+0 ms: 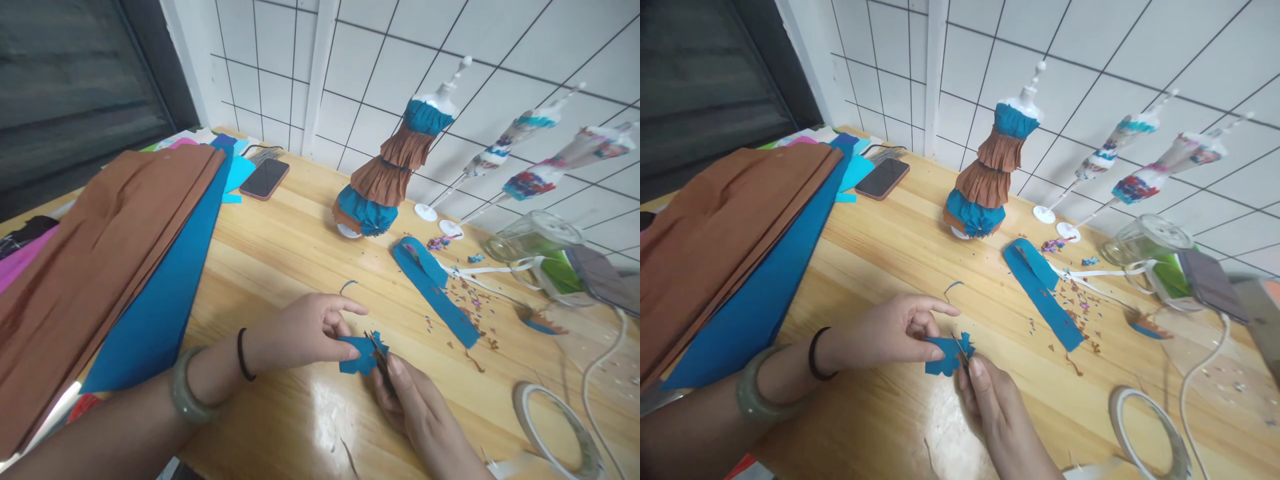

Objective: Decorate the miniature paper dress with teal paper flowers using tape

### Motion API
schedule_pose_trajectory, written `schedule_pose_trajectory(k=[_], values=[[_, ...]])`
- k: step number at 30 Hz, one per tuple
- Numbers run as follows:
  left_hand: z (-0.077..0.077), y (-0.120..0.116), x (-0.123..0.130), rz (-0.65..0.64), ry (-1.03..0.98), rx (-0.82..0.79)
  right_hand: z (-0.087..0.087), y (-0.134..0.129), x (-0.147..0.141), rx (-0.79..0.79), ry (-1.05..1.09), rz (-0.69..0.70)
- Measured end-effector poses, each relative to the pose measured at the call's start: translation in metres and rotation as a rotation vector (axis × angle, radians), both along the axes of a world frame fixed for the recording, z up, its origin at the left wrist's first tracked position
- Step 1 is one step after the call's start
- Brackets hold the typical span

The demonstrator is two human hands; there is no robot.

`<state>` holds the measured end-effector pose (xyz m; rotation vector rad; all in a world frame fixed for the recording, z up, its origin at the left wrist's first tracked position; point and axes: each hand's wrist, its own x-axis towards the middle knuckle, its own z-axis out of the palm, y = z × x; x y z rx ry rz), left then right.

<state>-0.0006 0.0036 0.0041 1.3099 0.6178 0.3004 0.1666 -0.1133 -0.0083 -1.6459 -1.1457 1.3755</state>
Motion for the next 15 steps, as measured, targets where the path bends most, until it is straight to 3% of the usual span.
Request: schedule_pose_trajectory(k=[15], values=[[0.0005, 0.0016, -0.0012, 0.002, -0.008, -0.007, 0.0046, 0.0016, -0.0025, 0.021, -0.012, 0.019]])
